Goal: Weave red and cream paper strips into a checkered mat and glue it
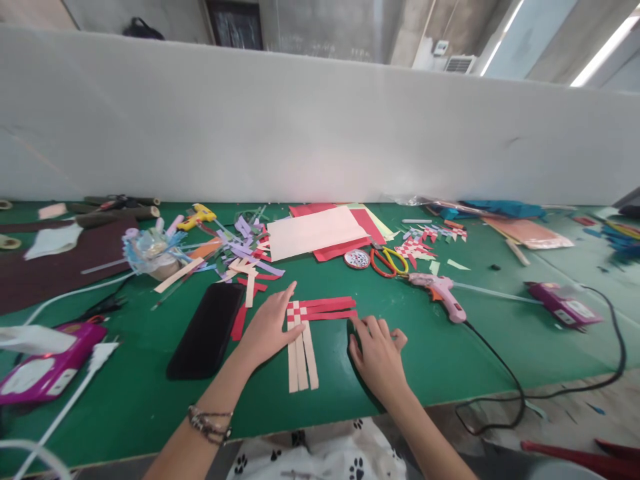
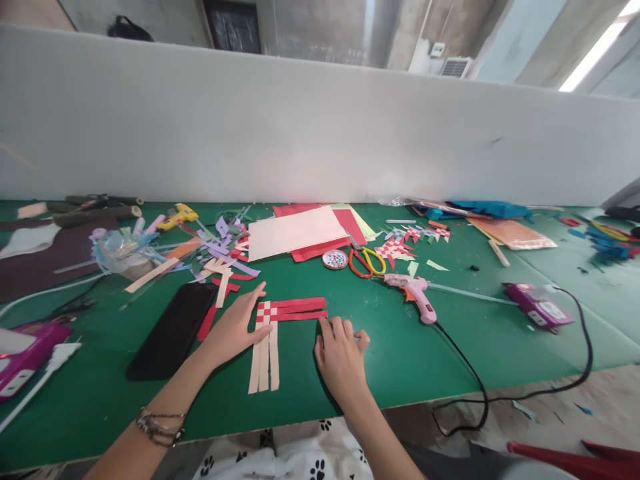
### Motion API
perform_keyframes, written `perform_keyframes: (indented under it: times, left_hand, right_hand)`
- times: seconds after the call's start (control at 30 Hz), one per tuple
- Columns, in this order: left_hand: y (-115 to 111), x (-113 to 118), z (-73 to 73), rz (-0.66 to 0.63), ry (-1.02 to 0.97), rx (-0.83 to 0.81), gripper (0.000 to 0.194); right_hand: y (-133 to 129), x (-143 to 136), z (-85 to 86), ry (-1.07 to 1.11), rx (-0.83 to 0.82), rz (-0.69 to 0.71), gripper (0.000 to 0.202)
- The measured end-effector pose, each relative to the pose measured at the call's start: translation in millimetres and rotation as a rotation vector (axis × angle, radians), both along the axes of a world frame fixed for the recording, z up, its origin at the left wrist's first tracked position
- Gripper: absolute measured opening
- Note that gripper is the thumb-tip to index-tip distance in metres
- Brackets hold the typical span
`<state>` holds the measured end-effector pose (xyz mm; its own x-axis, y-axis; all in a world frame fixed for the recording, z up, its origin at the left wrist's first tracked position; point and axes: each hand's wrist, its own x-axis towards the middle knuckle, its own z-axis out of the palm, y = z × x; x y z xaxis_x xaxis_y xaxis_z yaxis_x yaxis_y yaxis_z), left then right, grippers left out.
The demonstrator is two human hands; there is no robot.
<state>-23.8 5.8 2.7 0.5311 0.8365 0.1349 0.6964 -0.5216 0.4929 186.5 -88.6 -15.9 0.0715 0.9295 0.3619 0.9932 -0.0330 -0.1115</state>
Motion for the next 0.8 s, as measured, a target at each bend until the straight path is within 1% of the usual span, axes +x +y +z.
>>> perform_keyframes:
  times: [0.1, 0.17, 0.27, 0.37, 0.43, 0.5, 0.57, 0.63, 0.67, 0.7, 0.77, 0.8]
  left_hand:
    - [4, 0, -0.9, -0.038, 0.035, -0.036, 0.073]
    - [4, 2, 2.8, -0.025, 0.047, -0.058, 0.073]
    - [1, 5, 8.7, 0.010, 0.024, -0.110, 0.071]
    - [-1, 4, 7.7, 0.021, -0.116, -0.214, 0.069]
    - [0, 1, 3.6, 0.043, -0.249, -0.293, 0.068]
    - [3, -2, 0.2, 0.068, -0.408, -0.389, 0.070]
    - [6, -6, -0.3, 0.105, -0.552, -0.497, 0.072]
    - [7, -8, 2.5, 0.154, -0.641, -0.571, 0.073]
    - [8, -9, 4.6, 0.178, -0.665, -0.589, 0.073]
    - [8, -10, 6.9, 0.200, -0.677, -0.597, 0.072]
    - [8, -11, 11.3, 0.224, -0.681, -0.607, 0.069]
    - [8, -12, 13.0, 0.226, -0.681, -0.611, 0.068]
  right_hand:
    - [1, 0, 1.3, 0.040, 0.018, 0.029, 0.027]
    - [3, 3, 5.1, 0.092, 0.037, 0.047, 0.028]
    - [10, 16, 18.5, 0.172, 0.076, 0.045, 0.026]
    - [25, 42, 44.2, 0.221, 0.127, 0.050, 0.025]
    - [40, 65, 66.9, 0.242, 0.150, 0.053, 0.024]
    - [61, 89, 90.5, 0.262, 0.117, 0.038, 0.023]
    - [88, 108, 110.4, 0.235, -0.001, -0.005, 0.023]
    - [119, 120, 122.5, 0.117, -0.214, -0.009, 0.022]
    - [134, 122, 124.8, 0.051, -0.360, -0.021, 0.024]
    - [149, 123, 124.7, 0.029, -0.443, -0.028, 0.022]
    - [175, 121, 118.0, -0.001, -0.558, -0.041, 0.017]
    - [185, 120, 112.3, -0.016, -0.617, -0.053, 0.017]
